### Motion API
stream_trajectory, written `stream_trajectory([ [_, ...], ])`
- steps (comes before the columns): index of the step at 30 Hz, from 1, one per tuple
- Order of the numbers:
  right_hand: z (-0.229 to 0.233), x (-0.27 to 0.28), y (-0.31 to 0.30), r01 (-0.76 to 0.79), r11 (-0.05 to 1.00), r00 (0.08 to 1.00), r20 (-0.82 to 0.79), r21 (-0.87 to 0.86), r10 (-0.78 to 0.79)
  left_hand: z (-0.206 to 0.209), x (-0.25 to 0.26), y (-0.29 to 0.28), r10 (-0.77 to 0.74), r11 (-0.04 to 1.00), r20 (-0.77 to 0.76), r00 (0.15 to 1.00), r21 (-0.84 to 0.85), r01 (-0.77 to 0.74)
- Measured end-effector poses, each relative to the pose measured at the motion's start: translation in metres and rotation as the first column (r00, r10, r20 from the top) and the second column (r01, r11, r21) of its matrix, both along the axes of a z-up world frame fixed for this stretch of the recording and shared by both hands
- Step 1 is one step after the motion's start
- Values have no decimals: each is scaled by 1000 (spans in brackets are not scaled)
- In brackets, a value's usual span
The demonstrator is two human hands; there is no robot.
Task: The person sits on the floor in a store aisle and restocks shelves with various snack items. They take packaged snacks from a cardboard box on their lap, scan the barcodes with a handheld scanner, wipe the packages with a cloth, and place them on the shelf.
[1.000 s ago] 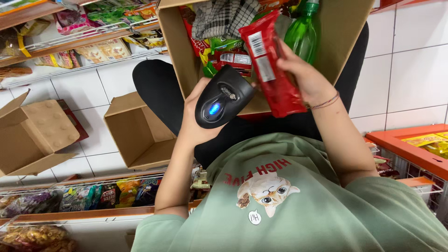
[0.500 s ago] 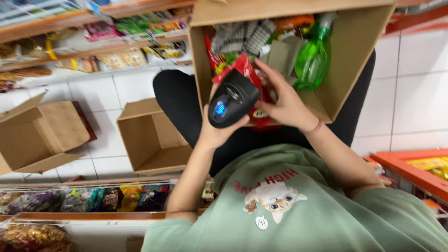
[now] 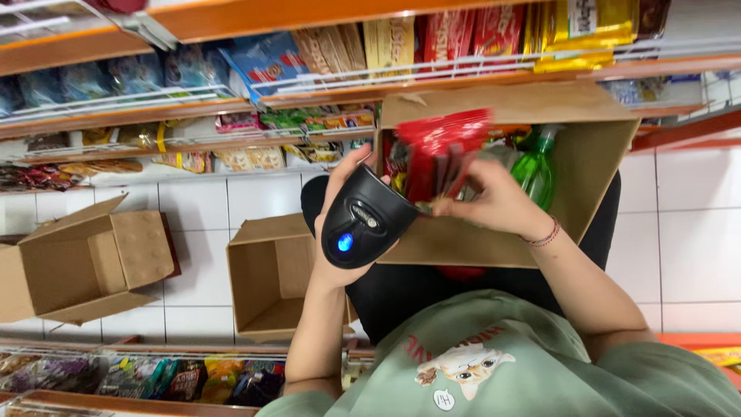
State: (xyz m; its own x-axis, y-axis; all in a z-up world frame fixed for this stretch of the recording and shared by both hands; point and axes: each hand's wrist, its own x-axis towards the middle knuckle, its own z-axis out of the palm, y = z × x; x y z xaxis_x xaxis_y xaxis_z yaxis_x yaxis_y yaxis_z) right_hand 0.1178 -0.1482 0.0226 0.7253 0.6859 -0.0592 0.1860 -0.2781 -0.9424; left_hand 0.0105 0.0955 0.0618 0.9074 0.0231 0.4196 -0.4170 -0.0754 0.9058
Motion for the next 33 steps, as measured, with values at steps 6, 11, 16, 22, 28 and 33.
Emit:
stream_trajectory([
  [6, 58, 32, 41, 393, 755, 873, 45, 525, -486, 5, 12, 11, 28, 998, -33, 999, 61, -26],
  [11, 109, 77, 72, 257, 726, 682, 413, 638, -604, 5, 26, 19, 29, 998, -26, 999, 60, -28],
  [16, 139, 103, 87, 248, 841, 463, 704, 480, -538, 11, 44, 27, 33, 999, -6, 999, 42, -32],
  [22, 138, 118, 107, 158, 786, 590, 582, 597, -560, 18, 71, 37, 46, 998, 1, 999, 54, -46],
  [28, 121, 131, 123, 203, 722, 556, 530, 661, -641, 35, 105, 47, 72, 993, 46, 996, 90, -76],
  [33, 119, 134, 130, 245, 730, 580, 507, 639, -638, 45, 127, 50, 113, 983, 161, 981, 125, -134],
])
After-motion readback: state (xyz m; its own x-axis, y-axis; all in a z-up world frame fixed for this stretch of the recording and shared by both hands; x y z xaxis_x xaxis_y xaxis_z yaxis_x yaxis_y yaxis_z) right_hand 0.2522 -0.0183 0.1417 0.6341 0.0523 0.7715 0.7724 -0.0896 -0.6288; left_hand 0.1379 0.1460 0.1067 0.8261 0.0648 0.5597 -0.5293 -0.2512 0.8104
